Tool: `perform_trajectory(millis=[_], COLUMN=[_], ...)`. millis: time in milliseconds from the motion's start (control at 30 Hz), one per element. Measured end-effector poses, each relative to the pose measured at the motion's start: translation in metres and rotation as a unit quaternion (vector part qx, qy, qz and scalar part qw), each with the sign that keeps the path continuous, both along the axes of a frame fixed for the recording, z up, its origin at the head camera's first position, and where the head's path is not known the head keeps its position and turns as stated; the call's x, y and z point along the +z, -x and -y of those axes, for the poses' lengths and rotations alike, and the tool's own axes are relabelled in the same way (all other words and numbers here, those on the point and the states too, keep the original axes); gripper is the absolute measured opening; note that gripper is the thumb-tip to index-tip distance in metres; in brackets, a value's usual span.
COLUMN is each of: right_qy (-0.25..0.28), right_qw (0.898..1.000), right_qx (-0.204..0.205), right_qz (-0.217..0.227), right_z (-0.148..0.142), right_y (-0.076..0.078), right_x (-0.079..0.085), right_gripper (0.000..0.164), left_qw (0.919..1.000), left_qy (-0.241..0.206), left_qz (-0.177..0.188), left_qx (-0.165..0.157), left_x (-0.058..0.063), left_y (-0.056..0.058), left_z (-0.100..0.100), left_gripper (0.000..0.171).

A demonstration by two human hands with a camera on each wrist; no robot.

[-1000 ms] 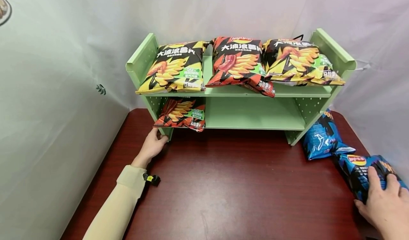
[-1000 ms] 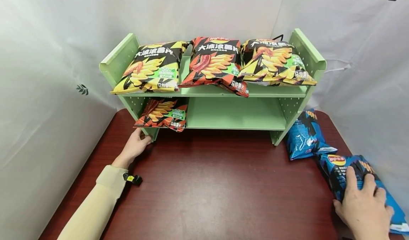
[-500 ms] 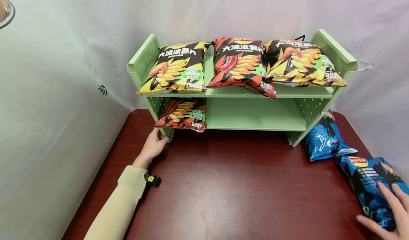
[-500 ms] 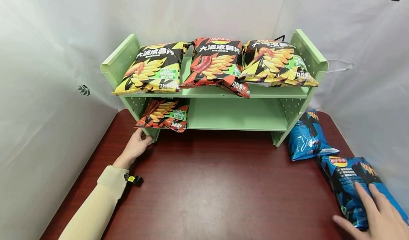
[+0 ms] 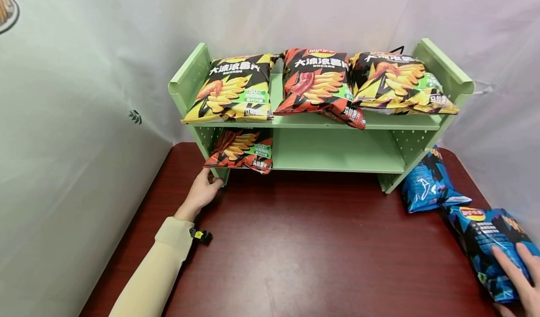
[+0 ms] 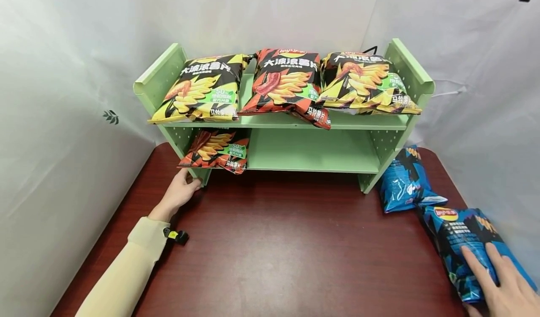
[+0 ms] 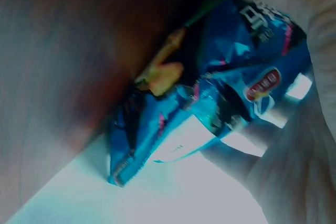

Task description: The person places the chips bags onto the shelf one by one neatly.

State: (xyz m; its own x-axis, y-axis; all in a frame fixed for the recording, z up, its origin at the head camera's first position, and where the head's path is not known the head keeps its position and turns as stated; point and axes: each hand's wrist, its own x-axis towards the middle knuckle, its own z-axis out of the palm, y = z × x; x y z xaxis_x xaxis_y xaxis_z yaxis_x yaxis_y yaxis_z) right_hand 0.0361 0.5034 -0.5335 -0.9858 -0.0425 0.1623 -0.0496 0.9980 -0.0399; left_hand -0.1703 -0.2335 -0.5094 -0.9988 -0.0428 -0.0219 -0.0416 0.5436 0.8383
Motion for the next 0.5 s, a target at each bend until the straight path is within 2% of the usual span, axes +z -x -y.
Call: perform_trajectory(millis=[33, 67, 167, 200, 367, 500], right_qy=[-0.004, -0.012, -0.037, -0.044, -0.057, -0.067], right_qw=[1.000, 1.000, 0.999, 0.999, 0.998, 0.997], right_qx=[0.005, 0.009, 0.013, 0.017, 0.017, -0.003], right_qz=[-0.004, -0.004, -0.013, -0.019, 0.004, 0.036], right_z=[0.001, 0.002, 0.005, 0.005, 0.003, 0.003], right_y=[0.001, 0.003, 0.007, 0.008, 0.013, 0.012], right_x=[0.001, 0.002, 0.007, 0.008, 0.007, 0.005], right_gripper=[0.135, 0.140, 0.168, 0.171, 0.170, 0.166], left_qw=[1.0000, 1.0000, 0.9999, 0.9999, 0.9999, 0.9999], left_qy=[-0.002, -0.004, -0.009, -0.010, -0.009, -0.008], left_qz=[0.001, 0.002, 0.005, 0.007, 0.005, 0.006], left_qx=[-0.003, -0.005, -0.011, -0.012, -0.009, -0.007], left_x=[0.000, 0.000, 0.000, 0.000, 0.001, 0.003], left_y=[0.000, 0.000, 0.000, 0.000, 0.002, 0.002], left_z=[0.000, 0.001, 0.002, 0.002, 0.000, -0.001], left_gripper=[0.058, 0.059, 0.063, 0.063, 0.062, 0.062])
